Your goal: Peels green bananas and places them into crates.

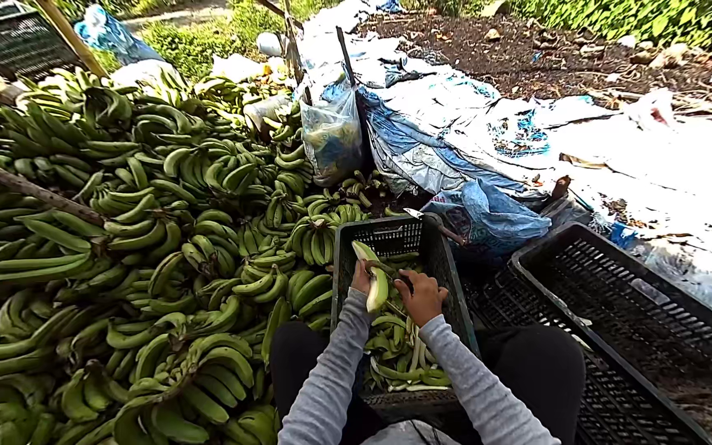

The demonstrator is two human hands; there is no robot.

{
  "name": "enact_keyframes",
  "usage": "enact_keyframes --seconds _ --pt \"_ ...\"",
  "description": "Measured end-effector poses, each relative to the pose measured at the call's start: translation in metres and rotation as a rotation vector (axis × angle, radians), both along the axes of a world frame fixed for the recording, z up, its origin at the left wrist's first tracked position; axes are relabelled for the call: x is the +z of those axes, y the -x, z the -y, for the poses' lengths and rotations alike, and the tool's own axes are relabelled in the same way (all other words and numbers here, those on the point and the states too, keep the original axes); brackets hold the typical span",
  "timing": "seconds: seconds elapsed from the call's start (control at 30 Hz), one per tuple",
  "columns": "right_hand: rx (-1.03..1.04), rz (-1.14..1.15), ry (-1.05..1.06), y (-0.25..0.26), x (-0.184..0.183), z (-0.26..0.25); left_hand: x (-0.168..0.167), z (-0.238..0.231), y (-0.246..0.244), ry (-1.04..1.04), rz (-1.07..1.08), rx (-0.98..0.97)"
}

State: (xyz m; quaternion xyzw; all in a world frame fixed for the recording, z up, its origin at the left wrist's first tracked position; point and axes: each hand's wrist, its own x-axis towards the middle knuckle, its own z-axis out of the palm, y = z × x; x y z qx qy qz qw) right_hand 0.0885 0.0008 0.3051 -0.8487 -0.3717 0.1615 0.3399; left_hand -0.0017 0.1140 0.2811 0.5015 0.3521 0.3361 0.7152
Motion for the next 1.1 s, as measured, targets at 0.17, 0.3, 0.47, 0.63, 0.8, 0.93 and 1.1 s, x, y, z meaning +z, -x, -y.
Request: enact_keyframes --seconds 0.17,0.3,0.47,0.63,0.8,0.93,1.1 --pt "0.034 0.075 0.056 -0.055 0.030 -0.033 -0.016 -0.003 0.017 0.065 0.129 -0.477" --pt "0.016 0.024 -0.046 0.008 -0.016 0.000 -0.010 0.000 -0.007 -0.092 -0.145 0.419" --pt "-0.080 0.120 -0.200 0.034 -0.050 0.018 0.004 -0.011 -0.024 0.122 -0.315 0.806" --pt "0.117 0.156 -0.034 -0.025 0.008 -0.023 0.006 -0.001 0.011 -0.228 -0.080 -0.124" --pt "0.203 0.150 0.113 -0.049 0.025 -0.036 -0.009 -0.006 0.029 -0.178 0.031 -0.464" --pt "0.119 0.170 -0.255 0.015 -0.051 0.006 0.011 -0.011 0.004 0.178 -0.567 0.259" --pt "0.091 0.213 -0.298 0.028 -0.063 0.014 0.018 -0.009 0.006 0.017 -0.841 -0.152"
